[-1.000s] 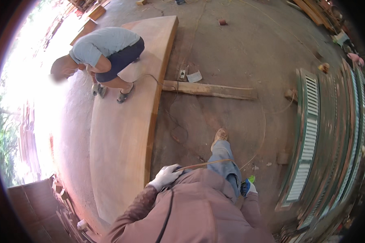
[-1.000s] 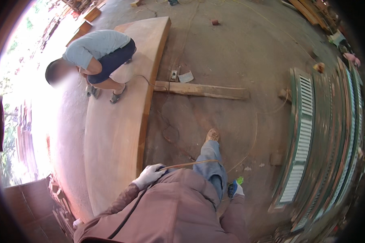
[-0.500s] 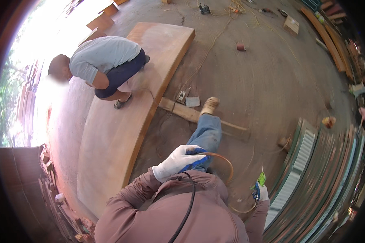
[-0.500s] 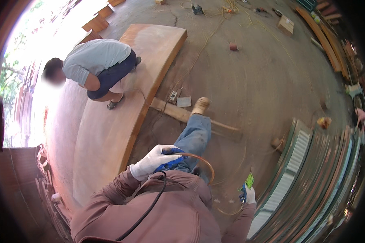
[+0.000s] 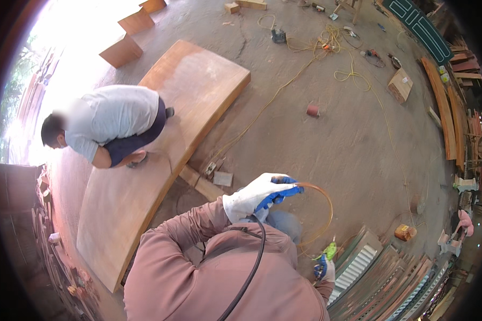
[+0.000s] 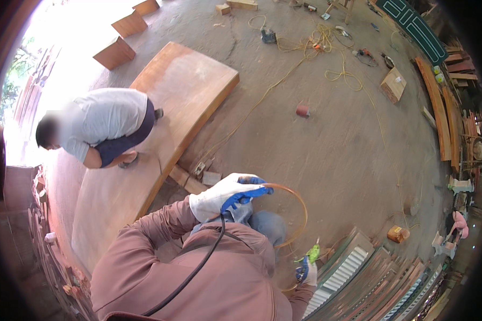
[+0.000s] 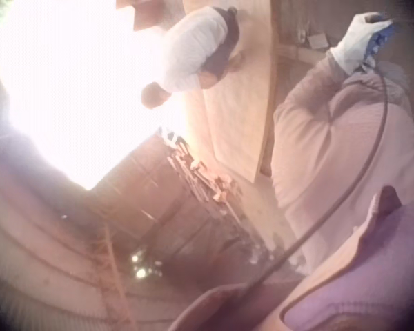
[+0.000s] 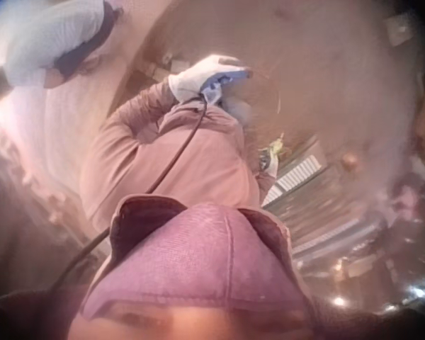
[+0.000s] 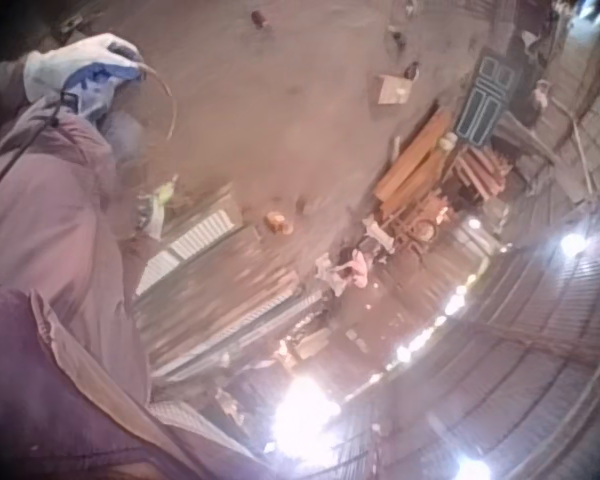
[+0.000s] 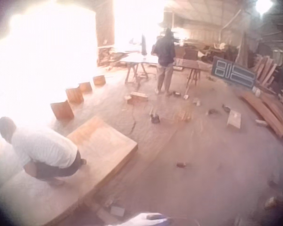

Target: The person uses a spray gun to apply a finish to several wooden slatted panels and a large flat wooden board. They move between items, refilling the spray gun container from a larger jug as needed.

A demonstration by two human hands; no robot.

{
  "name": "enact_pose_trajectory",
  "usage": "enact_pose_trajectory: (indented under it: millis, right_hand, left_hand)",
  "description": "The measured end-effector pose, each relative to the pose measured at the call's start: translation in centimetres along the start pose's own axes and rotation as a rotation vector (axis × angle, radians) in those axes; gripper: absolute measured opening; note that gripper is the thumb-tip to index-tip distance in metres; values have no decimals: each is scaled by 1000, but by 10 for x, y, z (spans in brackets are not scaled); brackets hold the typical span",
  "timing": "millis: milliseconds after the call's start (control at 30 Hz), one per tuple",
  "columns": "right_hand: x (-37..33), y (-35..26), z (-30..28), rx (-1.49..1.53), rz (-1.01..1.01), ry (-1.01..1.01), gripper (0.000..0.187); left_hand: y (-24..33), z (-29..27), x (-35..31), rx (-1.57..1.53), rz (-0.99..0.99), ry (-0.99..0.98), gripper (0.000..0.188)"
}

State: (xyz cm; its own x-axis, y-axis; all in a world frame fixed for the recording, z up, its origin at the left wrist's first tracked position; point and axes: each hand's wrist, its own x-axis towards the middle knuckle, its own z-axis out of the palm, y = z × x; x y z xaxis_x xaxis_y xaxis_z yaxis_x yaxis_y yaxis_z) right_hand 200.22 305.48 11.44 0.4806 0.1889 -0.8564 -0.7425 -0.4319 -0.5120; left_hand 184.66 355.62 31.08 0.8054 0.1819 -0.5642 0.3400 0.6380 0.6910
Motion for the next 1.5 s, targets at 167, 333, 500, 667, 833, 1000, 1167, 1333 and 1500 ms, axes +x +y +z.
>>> enact_pose_trajectory:
  millis: [167,333,500,667,833,1000,1167,1333,1500]
  right_hand:
    - [62,-161,-9,27,-163,-75,21]
    - [170,-298,9,-292,-130,-191,27]
    - [280,-463,99,-570,-167,-373,17]
    - [340,-567,293,-886,-237,-565,23]
    - [394,-540,527,-994,-127,-696,26]
    - [473,-433,768,-1192,-147,-636,34]
    - [574,-384,1046,-1183,-517,-474,42]
    - [536,-421,1216,-955,-379,-659,31]
    - [555,-517,1122,-986,-215,-728,30]
  left_hand:
    - [63,30,97,-49,-35,12,38]
    - [107,35,185,-48,80,70,42]
    - [92,24,226,-170,-37,482,42]
    - [50,-23,205,-412,7,920,36]
    - [-20,-91,183,-445,-133,1212,29]
    - [-68,-173,201,-732,-301,1127,27]
    - [-41,-294,217,-692,-365,1216,23]
    - [-63,-291,228,-730,-519,1158,25]
    - [-24,-344,251,-299,-543,991,24]
